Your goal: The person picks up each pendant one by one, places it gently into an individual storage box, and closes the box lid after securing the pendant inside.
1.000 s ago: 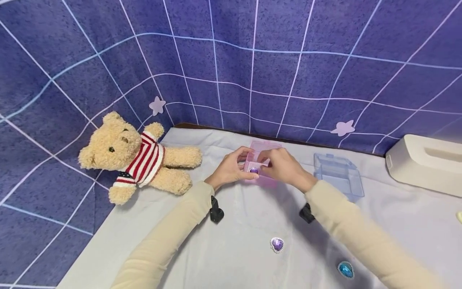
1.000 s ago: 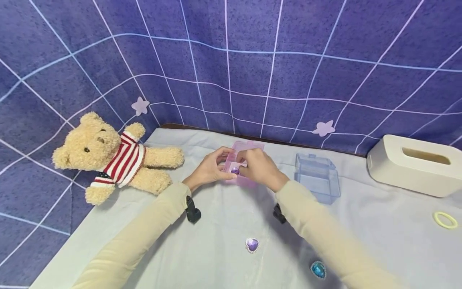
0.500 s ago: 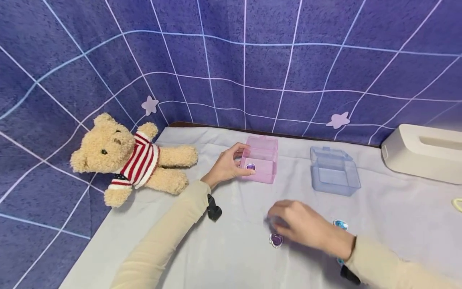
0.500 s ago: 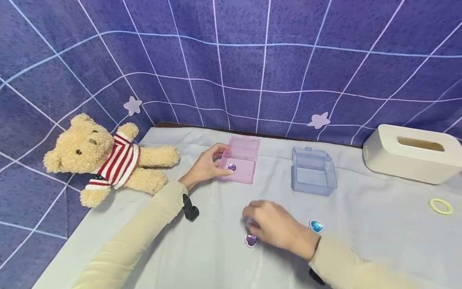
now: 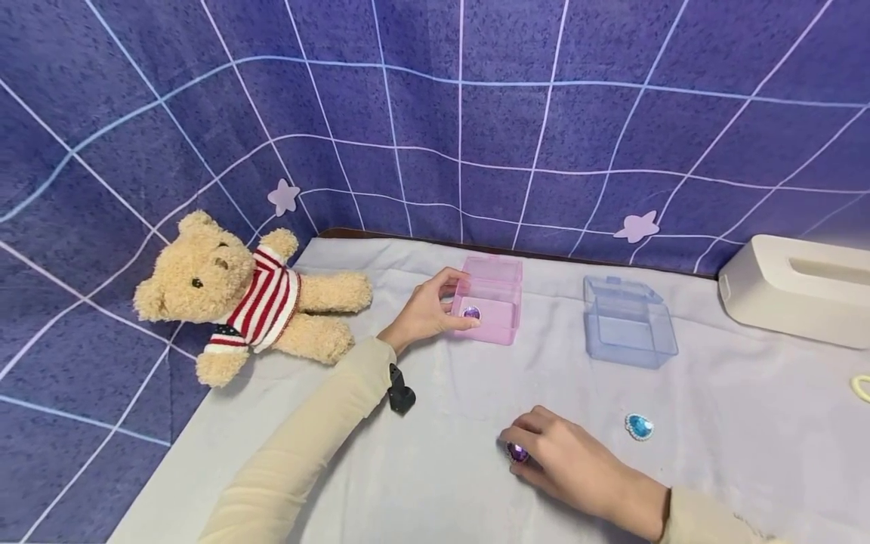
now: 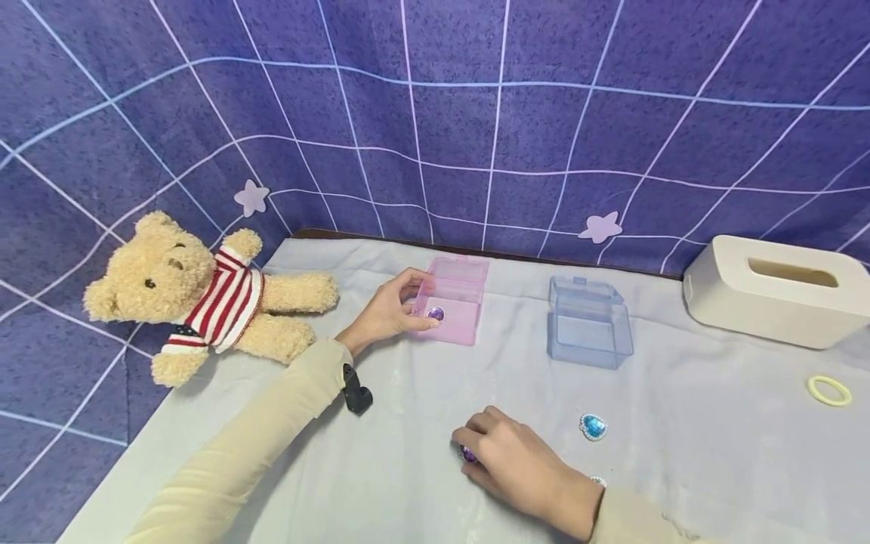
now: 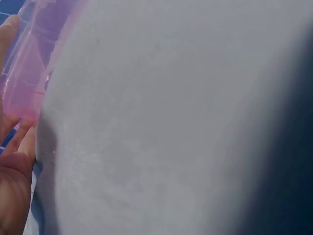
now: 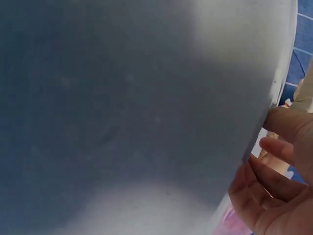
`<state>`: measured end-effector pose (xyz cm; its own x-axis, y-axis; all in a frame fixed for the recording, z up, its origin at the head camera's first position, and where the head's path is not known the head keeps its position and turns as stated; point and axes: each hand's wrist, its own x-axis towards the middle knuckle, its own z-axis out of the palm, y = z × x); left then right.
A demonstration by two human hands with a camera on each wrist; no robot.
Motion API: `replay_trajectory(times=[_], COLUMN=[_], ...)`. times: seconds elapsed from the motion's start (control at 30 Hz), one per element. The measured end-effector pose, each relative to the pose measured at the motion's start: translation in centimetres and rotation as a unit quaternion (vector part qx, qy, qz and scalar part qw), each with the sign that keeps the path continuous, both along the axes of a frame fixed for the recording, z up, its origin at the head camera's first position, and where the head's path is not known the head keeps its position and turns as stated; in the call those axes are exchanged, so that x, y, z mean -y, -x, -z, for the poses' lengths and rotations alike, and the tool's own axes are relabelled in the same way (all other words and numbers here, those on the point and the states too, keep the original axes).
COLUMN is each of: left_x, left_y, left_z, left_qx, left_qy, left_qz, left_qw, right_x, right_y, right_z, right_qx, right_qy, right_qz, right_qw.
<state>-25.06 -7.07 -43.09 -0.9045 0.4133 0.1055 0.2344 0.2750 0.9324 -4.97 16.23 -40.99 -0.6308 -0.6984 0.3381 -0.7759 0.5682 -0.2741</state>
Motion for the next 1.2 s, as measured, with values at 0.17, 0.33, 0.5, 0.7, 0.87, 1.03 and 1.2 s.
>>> replay_trajectory(times=[0.17, 0.33, 0.5, 0.7, 0.87, 1.03, 1.2], left_x=[-0.1, -0.1, 0.1, -0.1, -0.1, 0.1, 0.1], left_y=[0.0, 0.0, 0.0, 0.2, 0.1, 0.0, 0.2], left_z=[0.1, -0.1, -0.2, 0.0, 0.3, 0.7, 0.2], left_qx=[-0.002, -0.007, -0.008, -0.011, -0.01, -0.011, -0.02], left_qy=[-0.002, -0.002, 0.001, 0.006, 0.01, 0.017, 0.017], left_qz=[0.003, 0.0, -0.003, 0.001, 0.006, 0.006, 0.003], left_qw=[1.0, 1.0, 1.0, 0.9999, 0.9999, 0.9998, 0.9997], right_x=[-0.1, -0.1, 0.1, 0.0, 0.0, 0.4, 0.5], right_y=[-0.1, -0.2, -0.3, 0.1, 1.3, 3.1, 5.8], right_z=[0.4, 0.6, 0.6, 0.2, -1.0, -2.6, -3.9], right_qx=[-0.022, -0.026, -0.017, -0.029, -0.041, -0.048, -0.049], right_qy=[0.02, 0.03, 0.023, 0.011, 0.045, 0.066, 0.087], right_qz=[-0.006, -0.005, -0.001, -0.009, -0.016, -0.001, 0.015], right_qw=[0.9996, 0.9992, 0.9996, 0.9995, 0.998, 0.9967, 0.9949])
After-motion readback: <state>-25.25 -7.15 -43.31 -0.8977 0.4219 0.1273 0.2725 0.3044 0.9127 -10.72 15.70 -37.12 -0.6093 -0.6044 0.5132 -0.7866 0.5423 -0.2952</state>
